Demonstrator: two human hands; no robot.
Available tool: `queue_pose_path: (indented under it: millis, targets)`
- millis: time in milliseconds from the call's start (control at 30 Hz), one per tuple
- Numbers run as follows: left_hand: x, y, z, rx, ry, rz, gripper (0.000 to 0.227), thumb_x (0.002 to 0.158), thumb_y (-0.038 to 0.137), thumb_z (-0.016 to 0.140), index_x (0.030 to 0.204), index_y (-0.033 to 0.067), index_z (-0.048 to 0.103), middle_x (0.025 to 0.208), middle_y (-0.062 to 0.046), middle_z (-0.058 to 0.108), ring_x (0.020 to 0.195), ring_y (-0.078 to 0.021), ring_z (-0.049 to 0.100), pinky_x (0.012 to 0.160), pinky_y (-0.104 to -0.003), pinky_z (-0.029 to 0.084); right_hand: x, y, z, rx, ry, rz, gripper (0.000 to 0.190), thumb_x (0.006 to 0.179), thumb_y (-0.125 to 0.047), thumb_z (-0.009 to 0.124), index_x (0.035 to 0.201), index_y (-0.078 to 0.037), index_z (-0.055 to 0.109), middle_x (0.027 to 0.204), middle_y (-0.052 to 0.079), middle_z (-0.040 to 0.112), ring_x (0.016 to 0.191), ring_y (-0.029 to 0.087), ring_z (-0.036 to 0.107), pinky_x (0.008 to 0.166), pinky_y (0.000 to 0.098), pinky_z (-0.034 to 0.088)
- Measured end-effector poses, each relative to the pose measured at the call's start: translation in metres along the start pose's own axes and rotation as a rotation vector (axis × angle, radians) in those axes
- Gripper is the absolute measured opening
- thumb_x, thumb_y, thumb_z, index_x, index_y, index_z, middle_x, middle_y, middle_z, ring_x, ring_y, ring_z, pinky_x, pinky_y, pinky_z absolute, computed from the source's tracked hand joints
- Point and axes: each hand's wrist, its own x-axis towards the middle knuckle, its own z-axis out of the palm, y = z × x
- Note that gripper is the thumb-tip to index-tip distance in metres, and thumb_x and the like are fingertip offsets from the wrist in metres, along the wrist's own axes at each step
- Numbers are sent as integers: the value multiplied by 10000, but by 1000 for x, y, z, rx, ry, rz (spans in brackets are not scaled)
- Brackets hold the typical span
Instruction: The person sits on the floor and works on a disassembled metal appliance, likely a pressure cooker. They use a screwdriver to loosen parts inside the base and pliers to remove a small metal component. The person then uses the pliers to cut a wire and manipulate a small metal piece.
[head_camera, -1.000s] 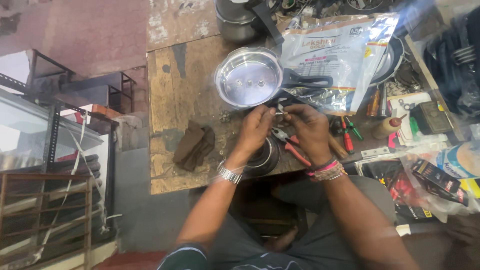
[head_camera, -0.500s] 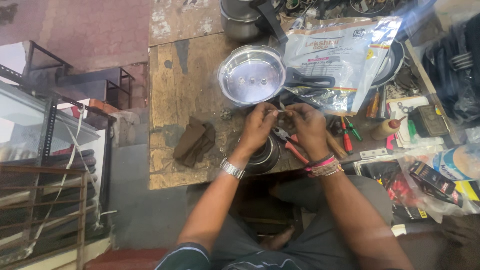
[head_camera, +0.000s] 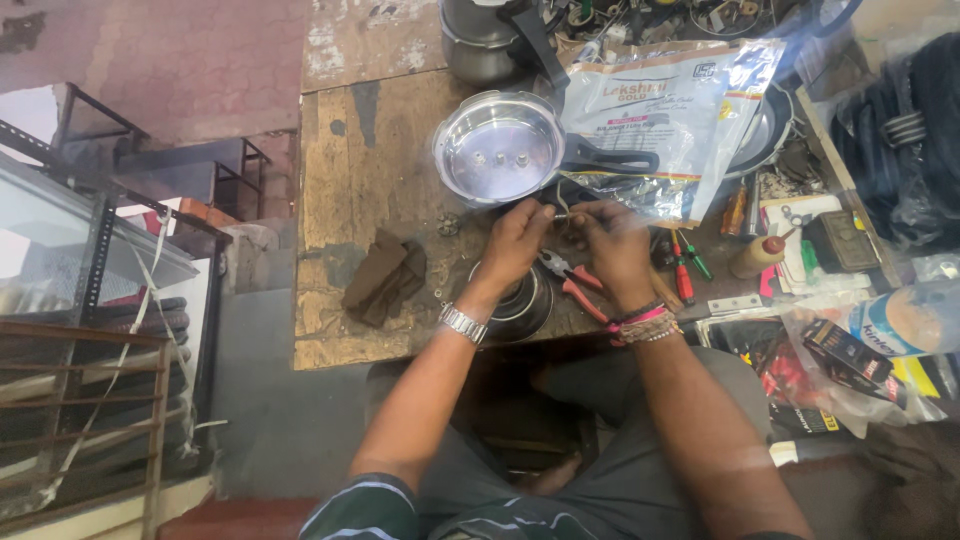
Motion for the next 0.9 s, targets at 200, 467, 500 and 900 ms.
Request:
queue_pose_path:
  millis: [200,467,500,900]
  targets:
    - [7,-10,-2,-271,-63,-81,181,1019,248,618,995,70,638,743,51,569,645,-38,482,558,-232,393,0,-3,2,-61,20,21,114,962,-68,701,1024,25,728,827,41,736,666,80,645,599,240,527]
    - [13,-15,-1,-234,-87,-195,341,1081,301,600,889,22,634,704,33,557,616,-58,488,549,-232,382,4,4,0,-65,59,25,106,951,-77,708,1022,-3,733,868,35,745,695,76,672,604,232,551]
    - [12,-16,-1,-258,-85,-145,310,1068,297,607,913,30,637,722,35,558,635,-55,490,563,-230,389,3,4,1,-86,66,16,104,950,-71,708,1021,-1,736,865,37,744,696,76,669,603,231,551]
    - [11,-14,-4,-231,-71,-202,349,1094,324,559,934,20,628,717,21,539,637,-69,472,560,-232,375,4,12,5,41,35,2,99,974,-44,674,1035,16,724,860,43,723,710,82,667,634,225,546]
